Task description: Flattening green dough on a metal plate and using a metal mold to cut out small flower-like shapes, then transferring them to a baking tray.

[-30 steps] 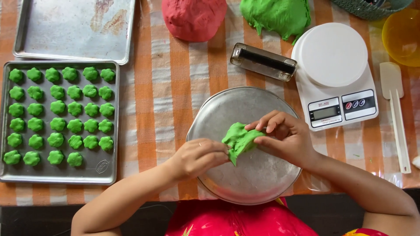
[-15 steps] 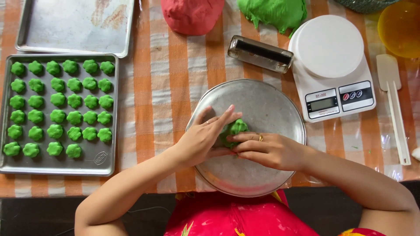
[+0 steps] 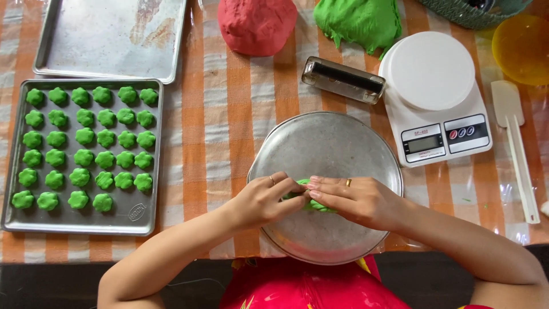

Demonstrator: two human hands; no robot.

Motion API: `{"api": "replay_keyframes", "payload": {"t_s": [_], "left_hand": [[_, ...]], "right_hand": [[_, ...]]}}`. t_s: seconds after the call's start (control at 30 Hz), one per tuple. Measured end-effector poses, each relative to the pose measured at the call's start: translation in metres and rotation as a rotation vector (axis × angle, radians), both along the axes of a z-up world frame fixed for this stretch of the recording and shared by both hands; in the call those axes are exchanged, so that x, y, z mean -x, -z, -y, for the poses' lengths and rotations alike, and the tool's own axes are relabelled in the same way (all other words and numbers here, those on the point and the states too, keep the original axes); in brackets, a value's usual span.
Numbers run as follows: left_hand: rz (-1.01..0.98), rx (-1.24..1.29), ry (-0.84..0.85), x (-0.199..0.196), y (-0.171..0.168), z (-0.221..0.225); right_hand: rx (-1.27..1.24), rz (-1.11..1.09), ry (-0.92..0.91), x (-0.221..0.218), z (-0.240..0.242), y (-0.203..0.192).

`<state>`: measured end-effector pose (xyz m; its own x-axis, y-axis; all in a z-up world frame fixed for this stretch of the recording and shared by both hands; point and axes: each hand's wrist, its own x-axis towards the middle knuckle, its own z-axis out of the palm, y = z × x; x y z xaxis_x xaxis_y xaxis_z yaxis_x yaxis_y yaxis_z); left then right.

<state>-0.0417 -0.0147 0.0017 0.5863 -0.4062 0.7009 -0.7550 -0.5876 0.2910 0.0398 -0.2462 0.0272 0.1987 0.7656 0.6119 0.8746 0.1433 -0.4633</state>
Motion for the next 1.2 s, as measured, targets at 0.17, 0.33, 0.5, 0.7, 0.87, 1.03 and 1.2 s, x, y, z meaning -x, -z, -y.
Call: {"api": "replay_keyframes", "payload": {"t_s": [0.17,0.33,0.5,0.7,0.87,1.03,1.2], "left_hand": [[0.061,0.076,0.092,-0.003,-0.005,0.003],[-0.138,0.142,0.107,-0.007,-0.002,-0.001],[-0.242,0.081,0.099,-0.011,-0.006,0.000],[-0.197,0.051,0.017,-0.022,0.003,-0.023],[-0.006,-0.036,-0.300,-0.029,0.030,-0.042],[-0.166,0.157,-0.285,-0.031,0.016,-0.046],[-0.409,0.359,-0.170,-0.020,-0.004,-0.034]], "right_hand": [[0.176,-0.454,-0.166,-0.018,0.004,-0.033],[0.221,-0.353,-0.022,-0.001,0.007,0.009],[0.171,-0.284,0.078,-0.002,0.005,0.026],[0.134,-0.486,0.076,-0.024,-0.025,0.016],[0.015,-0.542,0.080,-0.049,-0.056,0.029],[-0.034,-0.665,0.020,-0.061,-0.076,0.013],[-0.023,-0.676,-0.091,-0.058,-0.070,0.002]]}}
